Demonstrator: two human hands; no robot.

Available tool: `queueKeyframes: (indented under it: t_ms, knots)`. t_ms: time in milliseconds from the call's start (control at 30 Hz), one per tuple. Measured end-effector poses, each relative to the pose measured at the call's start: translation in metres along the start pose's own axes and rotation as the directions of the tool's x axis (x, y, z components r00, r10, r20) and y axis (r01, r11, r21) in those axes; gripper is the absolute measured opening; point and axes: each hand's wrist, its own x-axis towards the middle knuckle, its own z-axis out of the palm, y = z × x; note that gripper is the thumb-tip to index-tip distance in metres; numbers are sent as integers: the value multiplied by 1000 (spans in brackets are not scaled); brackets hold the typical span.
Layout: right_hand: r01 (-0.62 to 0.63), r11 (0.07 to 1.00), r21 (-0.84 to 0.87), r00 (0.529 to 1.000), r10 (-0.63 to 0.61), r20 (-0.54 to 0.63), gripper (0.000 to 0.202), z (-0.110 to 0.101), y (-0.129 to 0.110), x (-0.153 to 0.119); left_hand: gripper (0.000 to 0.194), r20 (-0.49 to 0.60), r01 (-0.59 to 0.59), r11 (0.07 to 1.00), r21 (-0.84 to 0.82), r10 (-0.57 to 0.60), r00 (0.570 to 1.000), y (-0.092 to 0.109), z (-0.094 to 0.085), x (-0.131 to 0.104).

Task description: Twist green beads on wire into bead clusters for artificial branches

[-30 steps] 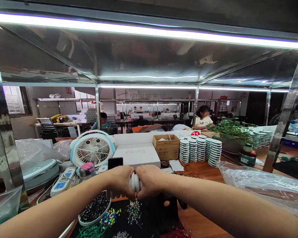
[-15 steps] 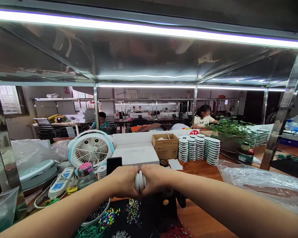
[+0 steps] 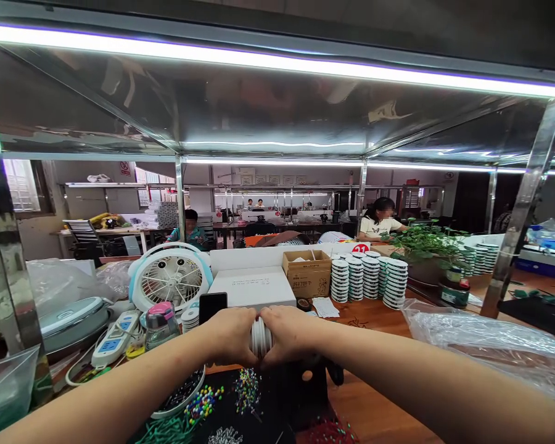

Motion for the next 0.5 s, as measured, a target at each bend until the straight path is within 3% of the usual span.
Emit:
queueKeyframes:
  t_ms: [133, 500]
  knots:
    - [-3, 1000, -8, 999, 3, 33, 58, -2, 1, 2, 54, -69, -13, 999, 52, 16, 997, 2, 4, -5]
    - [-37, 999, 21, 999, 37, 6, 54, -1, -3, 1, 49, -128, -12, 994, 104, 25, 991, 2, 11, -8]
